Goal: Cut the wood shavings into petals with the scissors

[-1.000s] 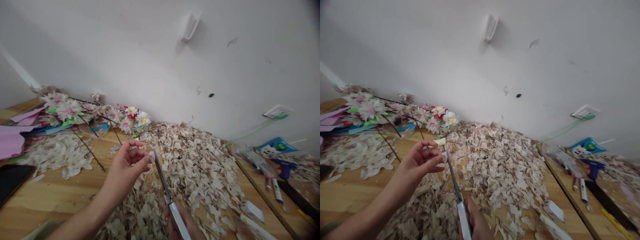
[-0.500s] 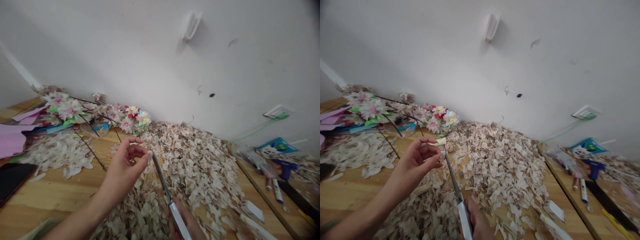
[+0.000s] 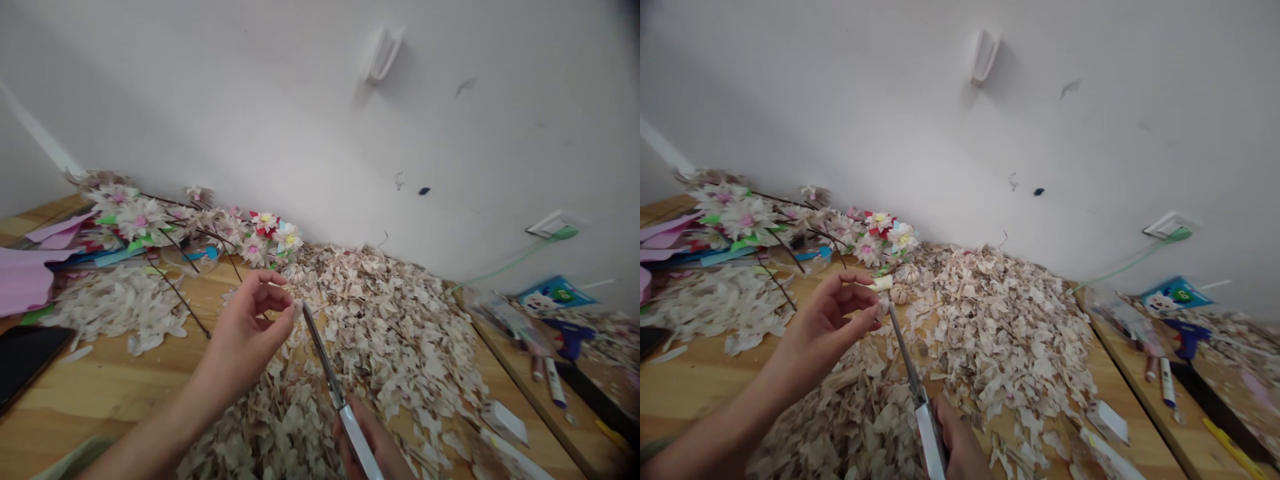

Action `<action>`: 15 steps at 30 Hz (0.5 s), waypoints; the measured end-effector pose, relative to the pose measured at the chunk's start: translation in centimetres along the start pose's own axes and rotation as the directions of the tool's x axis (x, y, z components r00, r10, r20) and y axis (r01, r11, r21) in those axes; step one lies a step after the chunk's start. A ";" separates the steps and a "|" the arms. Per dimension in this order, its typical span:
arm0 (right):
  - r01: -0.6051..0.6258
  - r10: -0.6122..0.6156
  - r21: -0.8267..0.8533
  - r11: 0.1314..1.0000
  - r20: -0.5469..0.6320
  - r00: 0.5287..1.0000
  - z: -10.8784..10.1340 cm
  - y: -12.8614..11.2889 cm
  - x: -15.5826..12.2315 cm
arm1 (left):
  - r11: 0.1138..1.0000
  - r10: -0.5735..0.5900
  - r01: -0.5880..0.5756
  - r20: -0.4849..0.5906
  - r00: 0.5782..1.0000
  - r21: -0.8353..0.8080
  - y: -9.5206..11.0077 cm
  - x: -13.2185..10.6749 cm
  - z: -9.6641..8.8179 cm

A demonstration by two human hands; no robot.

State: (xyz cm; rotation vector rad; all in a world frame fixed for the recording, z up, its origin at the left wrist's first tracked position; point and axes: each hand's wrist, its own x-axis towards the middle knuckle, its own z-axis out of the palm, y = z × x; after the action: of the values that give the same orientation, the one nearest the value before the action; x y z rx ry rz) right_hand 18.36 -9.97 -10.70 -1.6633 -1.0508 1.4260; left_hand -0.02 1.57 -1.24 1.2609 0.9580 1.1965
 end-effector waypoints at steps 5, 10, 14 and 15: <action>-0.130 0.130 0.160 0.979 0.012 0.991 0.2 -0.7 -0.1 | 0.999 -0.013 0.013 0.000 1.000 -0.042 -0.1 -0.1 0.2; -0.227 0.217 0.322 0.919 0.066 0.974 0.7 -1.4 -0.1 | 0.994 -0.032 0.035 0.022 0.999 -0.101 -0.2 -0.3 0.7; -0.212 0.210 0.354 0.911 0.045 0.977 1.1 -2.2 -0.3 | 0.991 -0.051 0.052 0.019 0.999 -0.122 -0.4 -0.5 0.9; -0.213 0.207 0.354 0.911 0.056 0.977 1.2 -2.3 -0.3 | 0.991 -0.054 0.056 0.021 0.998 -0.125 -0.4 -0.5 0.9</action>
State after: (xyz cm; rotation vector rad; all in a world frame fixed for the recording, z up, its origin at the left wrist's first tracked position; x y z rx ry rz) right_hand 16.86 -9.28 -8.64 -1.5283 -0.5836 1.6596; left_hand 0.83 0.90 -1.59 1.1368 0.8851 1.1826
